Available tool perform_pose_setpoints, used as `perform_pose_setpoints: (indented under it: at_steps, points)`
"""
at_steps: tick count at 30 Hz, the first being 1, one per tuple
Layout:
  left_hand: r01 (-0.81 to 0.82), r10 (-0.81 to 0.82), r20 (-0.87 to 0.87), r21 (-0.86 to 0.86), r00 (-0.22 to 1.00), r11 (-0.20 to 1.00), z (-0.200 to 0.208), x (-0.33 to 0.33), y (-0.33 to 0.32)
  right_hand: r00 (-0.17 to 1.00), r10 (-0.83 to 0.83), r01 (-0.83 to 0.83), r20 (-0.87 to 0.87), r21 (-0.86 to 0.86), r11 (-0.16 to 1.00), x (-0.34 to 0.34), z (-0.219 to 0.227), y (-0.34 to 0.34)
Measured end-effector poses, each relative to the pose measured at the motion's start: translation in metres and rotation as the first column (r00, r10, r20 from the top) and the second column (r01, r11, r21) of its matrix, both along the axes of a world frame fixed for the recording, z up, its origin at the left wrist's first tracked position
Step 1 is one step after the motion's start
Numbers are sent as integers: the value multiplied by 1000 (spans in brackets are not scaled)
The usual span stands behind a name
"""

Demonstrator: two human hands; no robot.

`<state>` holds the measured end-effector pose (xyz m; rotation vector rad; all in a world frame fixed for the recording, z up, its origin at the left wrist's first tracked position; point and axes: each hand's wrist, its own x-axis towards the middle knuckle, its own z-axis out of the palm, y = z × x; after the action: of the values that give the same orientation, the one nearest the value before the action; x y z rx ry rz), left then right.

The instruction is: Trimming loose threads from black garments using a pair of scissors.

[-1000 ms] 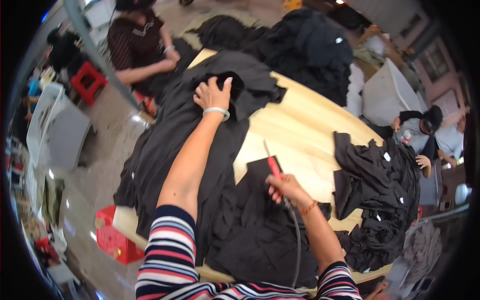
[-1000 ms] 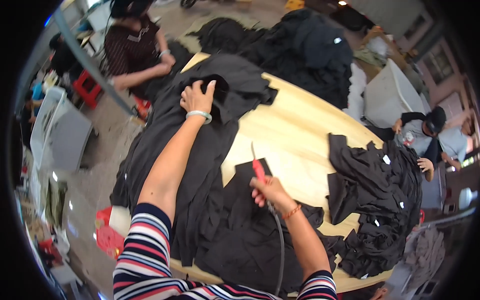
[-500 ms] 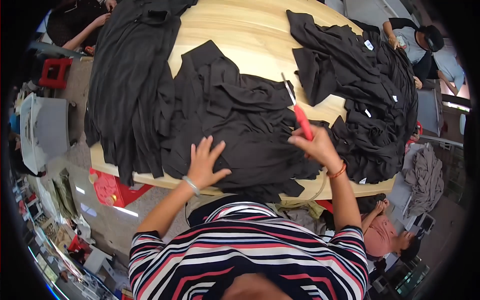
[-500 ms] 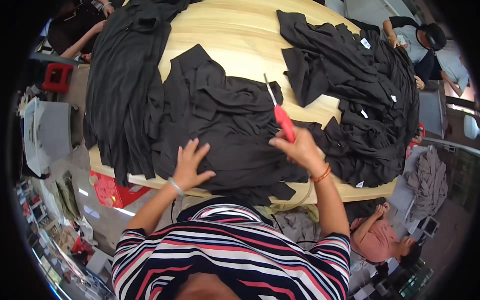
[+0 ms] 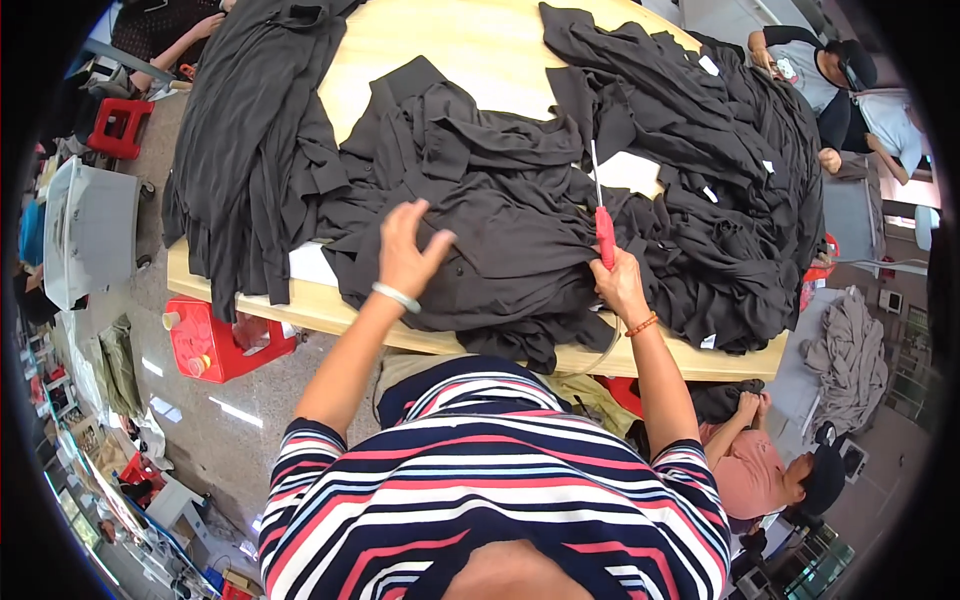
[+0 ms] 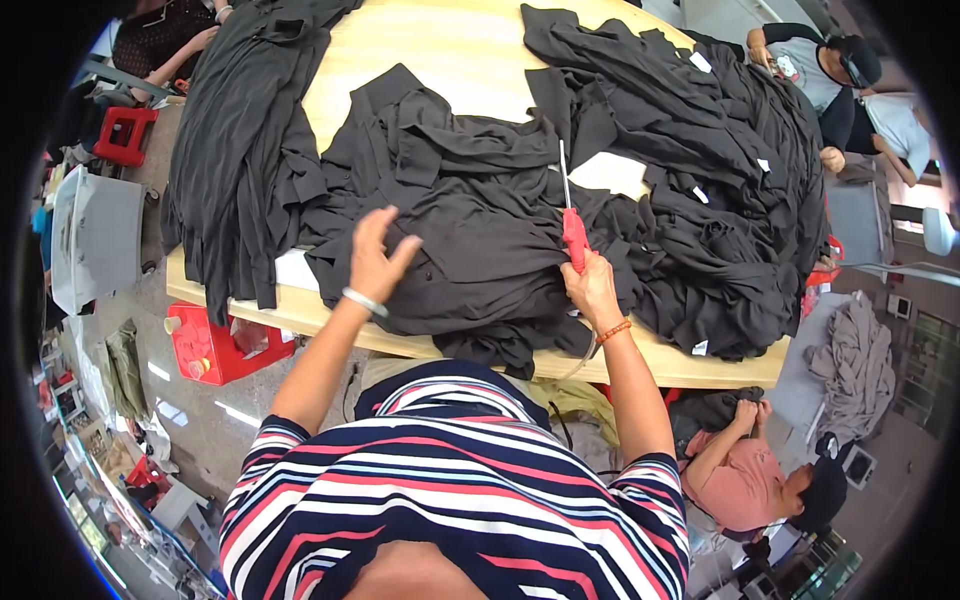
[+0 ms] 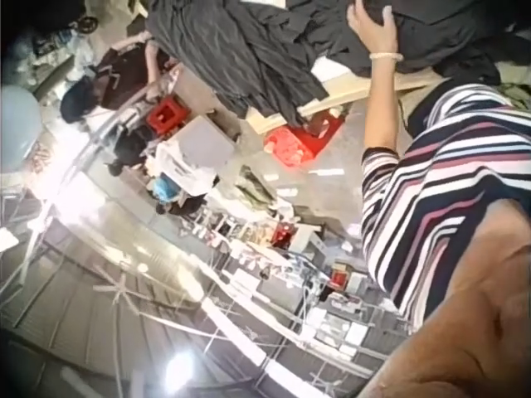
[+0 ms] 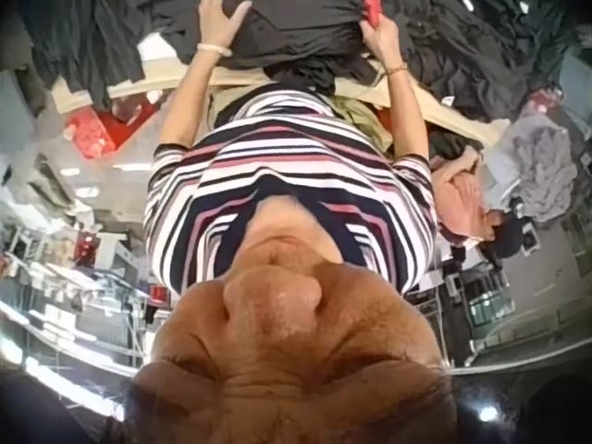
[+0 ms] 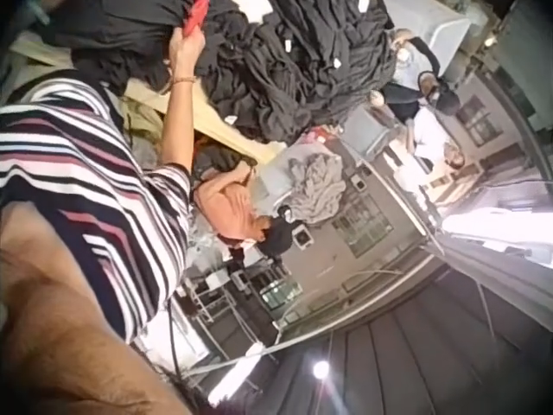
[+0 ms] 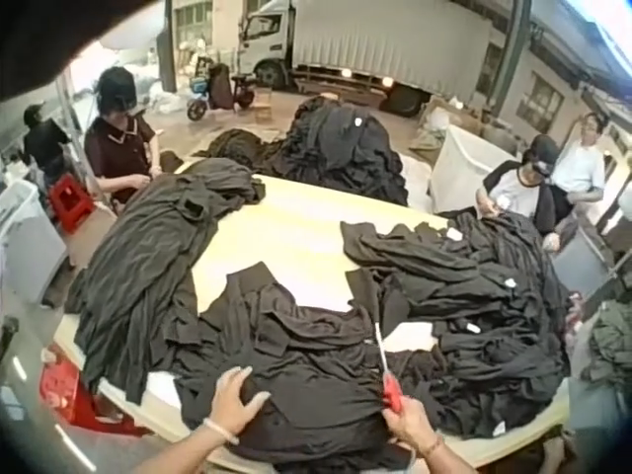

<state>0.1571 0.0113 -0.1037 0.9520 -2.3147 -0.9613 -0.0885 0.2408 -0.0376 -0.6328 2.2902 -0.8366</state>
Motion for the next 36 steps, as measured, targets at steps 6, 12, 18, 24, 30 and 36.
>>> perform_pose_setpoints:
  at_steps: [6,12,18,24,30,36]
  points:
    - [55,-26,230,-120,973,991,-16,-1,-42,996,-28,15,-84,-145,989,1,3,27]
    - [166,-170,14,146,985,975,32,-11,16,990,-84,97,-114,109,989,-14,36,53]
    - [252,-247,51,-159,968,955,42,-28,64,794,298,-70,-531,407,911,37,80,62]
    - [454,-411,216,-212,885,865,5,-30,82,823,430,-342,-372,280,897,50,101,52]
    - [416,-394,158,-150,906,897,-7,-26,74,742,642,-566,-194,333,754,48,101,53]
    - [480,-447,199,-177,872,859,-9,-22,63,688,704,-638,-179,315,703,47,83,-15]
